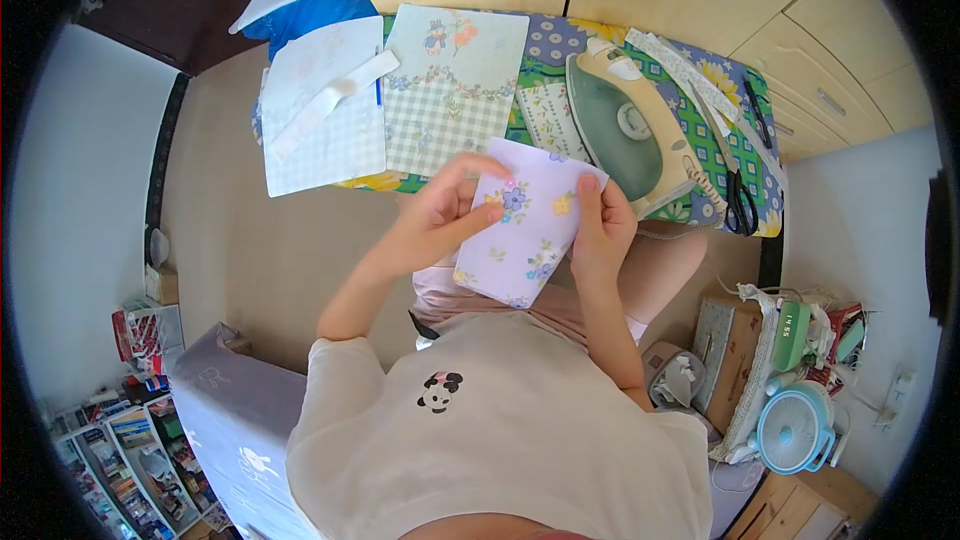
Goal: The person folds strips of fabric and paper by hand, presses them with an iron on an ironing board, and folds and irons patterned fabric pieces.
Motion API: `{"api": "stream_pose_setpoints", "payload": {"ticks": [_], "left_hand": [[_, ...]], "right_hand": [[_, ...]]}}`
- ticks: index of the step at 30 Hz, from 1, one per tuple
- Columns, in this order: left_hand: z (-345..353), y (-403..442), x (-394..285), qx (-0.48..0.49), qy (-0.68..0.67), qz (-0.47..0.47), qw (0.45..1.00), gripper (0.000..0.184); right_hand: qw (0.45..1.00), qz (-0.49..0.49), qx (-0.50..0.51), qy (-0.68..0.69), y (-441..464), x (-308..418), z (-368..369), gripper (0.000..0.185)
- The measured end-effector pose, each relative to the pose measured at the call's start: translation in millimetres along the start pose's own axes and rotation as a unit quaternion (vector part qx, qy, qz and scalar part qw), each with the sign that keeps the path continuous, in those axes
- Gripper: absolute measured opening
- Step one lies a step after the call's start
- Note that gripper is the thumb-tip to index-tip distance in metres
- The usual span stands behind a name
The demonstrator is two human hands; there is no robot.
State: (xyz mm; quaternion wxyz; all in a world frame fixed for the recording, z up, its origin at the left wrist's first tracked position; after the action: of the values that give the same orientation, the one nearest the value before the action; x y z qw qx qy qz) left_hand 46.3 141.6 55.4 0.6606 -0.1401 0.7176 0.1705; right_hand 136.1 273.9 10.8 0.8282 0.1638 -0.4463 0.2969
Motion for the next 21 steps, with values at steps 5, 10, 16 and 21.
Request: {"api": "stream_pose_setpoints", "payload": {"ticks": [5, 10, 16, 21], "left_hand": [[-5.2, -7.1, 5.1, -0.005, 0.05, -0.059, 0.997, 0.03], [-13.5, -5.9, -11.4, -0.059, 0.061, 0.029, 0.996, 0.035], [-20.8, -9.3, -16.5, -0.069, 0.114, 0.069, 0.989, 0.038], [-15.7, -12.7, -9.7, -0.054, 0.162, 0.005, 0.985, 0.039]], "right_hand": [[0.998, -0.029, 0.021, -0.051, -3.9, 8.1, 8.1, 0.022], [0.994, -0.039, 0.085, -0.059, -4.7, 0.4, 11.1, 0.022], [0.99, -0.094, 0.086, -0.068, -9.1, 20.7, 26.4, 0.025], [0.984, -0.088, 0.102, -0.118, -11.3, 23.2, 22.8, 0.024]]}}
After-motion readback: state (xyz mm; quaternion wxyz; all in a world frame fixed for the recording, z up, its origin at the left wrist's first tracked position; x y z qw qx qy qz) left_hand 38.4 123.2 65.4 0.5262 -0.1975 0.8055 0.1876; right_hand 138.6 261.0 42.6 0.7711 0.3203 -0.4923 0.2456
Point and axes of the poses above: each hand's wrist, its own y-axis towards the middle knuckle, its own z-axis out of the palm, x = y × z, the point moved 10 cm from there along y, towards the middle knuckle, and after that the axes turned 15 degrees about y, right-handed, at the moved point
